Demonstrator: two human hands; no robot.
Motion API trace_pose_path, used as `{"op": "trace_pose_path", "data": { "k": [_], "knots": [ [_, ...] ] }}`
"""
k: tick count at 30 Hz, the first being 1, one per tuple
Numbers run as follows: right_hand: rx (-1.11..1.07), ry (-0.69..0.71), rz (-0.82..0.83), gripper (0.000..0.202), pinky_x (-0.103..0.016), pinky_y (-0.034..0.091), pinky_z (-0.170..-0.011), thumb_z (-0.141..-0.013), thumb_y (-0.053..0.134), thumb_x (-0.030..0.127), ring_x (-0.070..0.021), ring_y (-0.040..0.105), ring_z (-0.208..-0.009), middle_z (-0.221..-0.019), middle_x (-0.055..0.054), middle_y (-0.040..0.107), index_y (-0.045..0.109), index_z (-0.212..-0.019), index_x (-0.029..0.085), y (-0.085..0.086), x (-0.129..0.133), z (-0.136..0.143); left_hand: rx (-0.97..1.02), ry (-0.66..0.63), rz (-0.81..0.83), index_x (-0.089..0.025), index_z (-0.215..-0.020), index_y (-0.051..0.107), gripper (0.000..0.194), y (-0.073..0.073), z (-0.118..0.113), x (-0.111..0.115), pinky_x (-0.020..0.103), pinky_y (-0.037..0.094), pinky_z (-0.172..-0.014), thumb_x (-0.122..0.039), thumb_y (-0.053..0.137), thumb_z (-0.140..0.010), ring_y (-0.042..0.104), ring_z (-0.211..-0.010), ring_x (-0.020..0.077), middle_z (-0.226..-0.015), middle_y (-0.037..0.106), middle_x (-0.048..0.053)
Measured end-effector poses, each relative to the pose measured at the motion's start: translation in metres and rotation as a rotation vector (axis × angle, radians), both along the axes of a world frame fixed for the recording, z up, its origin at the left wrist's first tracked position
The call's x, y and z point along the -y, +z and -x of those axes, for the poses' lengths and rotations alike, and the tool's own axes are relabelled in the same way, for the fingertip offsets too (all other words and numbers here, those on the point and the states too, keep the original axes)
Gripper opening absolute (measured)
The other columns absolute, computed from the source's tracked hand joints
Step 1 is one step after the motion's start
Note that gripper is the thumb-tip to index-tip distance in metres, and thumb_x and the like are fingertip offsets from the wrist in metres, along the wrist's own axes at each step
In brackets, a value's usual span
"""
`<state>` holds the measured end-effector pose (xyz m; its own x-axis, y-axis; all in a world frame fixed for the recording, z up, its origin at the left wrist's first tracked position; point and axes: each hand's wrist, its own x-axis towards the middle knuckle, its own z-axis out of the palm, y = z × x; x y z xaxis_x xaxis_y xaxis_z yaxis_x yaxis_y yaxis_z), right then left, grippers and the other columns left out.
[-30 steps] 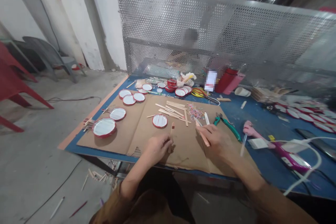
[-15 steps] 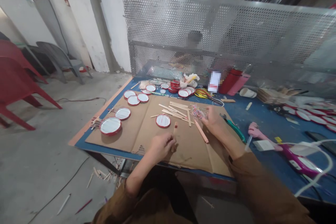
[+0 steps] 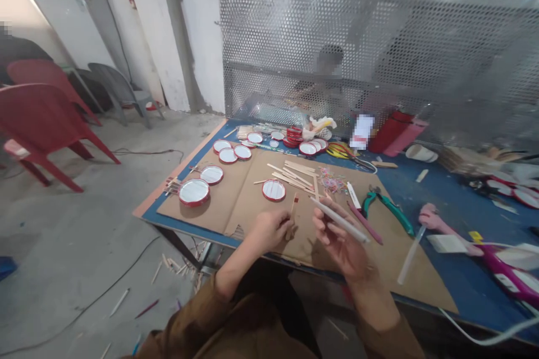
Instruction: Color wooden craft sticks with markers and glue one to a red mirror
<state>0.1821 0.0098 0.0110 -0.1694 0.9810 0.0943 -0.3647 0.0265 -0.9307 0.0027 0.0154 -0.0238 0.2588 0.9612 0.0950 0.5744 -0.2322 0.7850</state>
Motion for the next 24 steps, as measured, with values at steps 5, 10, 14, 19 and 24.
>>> {"op": "trace_pose_path", "data": {
  "k": [5, 10, 14, 19, 24],
  "knots": [
    [0.052, -0.159, -0.063, 0.031, -0.019, 0.041, -0.044, -0.071, 0.074, 0.045, -0.0105, 0.056, -0.056, -0.069, 0.000, 0.062, 0.065, -0.090, 0.022, -0.012, -0.002, 0.012, -0.021, -0.006, 0.004, -0.018, -0.077, 0.064, 0.019, 0.003, 0.000, 0.001, 0.021, 0.036, -0.061, -0.024, 0.051, -0.089, 0.061, -0.069, 0.0139, -0.076, 0.071, 0.002],
    [0.467, -0.506, -0.293, 0.021, -0.024, 0.049, -0.054, -0.083, 0.065, 0.038, -0.0122, 0.058, -0.058, -0.066, 0.002, 0.061, 0.063, -0.094, 0.020, -0.038, 0.000, 0.024, 0.001, -0.013, -0.010, -0.018, -0.077, 0.064, 0.019, 0.001, 0.000, 0.001, 0.020, 0.039, -0.064, -0.024, 0.050, -0.089, 0.061, -0.071, 0.0140, -0.076, 0.071, 0.002],
    [0.609, -0.523, -0.566, 0.012, -0.030, 0.054, -0.067, -0.088, 0.060, 0.030, -0.0150, 0.064, -0.069, -0.079, -0.002, 0.066, 0.062, -0.095, 0.021, -0.048, 0.005, 0.028, -0.005, -0.024, -0.029, -0.019, -0.075, 0.063, 0.021, -0.001, 0.000, 0.001, 0.021, 0.038, -0.064, -0.023, 0.049, -0.089, 0.060, -0.069, 0.0137, -0.073, 0.069, 0.001],
    [0.749, -0.547, -0.693, 0.008, -0.029, 0.054, -0.066, -0.088, 0.059, 0.025, -0.0157, 0.065, -0.070, -0.079, -0.003, 0.068, 0.062, -0.095, 0.022, -0.045, 0.007, 0.029, -0.035, -0.007, -0.032, -0.019, -0.073, 0.062, 0.021, -0.001, 0.001, 0.001, 0.021, 0.038, -0.064, -0.023, 0.050, -0.089, 0.058, -0.068, 0.0135, -0.071, 0.067, 0.001],
    [0.799, -0.588, -0.729, 0.009, -0.030, 0.056, -0.066, -0.087, 0.060, 0.025, -0.0165, 0.067, -0.071, -0.082, -0.004, 0.070, 0.062, -0.096, 0.022, -0.044, 0.004, 0.028, -0.047, -0.007, -0.051, -0.018, -0.073, 0.062, 0.021, -0.002, 0.001, 0.001, 0.021, 0.037, -0.064, -0.025, 0.050, -0.089, 0.058, -0.070, 0.0139, -0.072, 0.067, 0.001]
  ]
}}
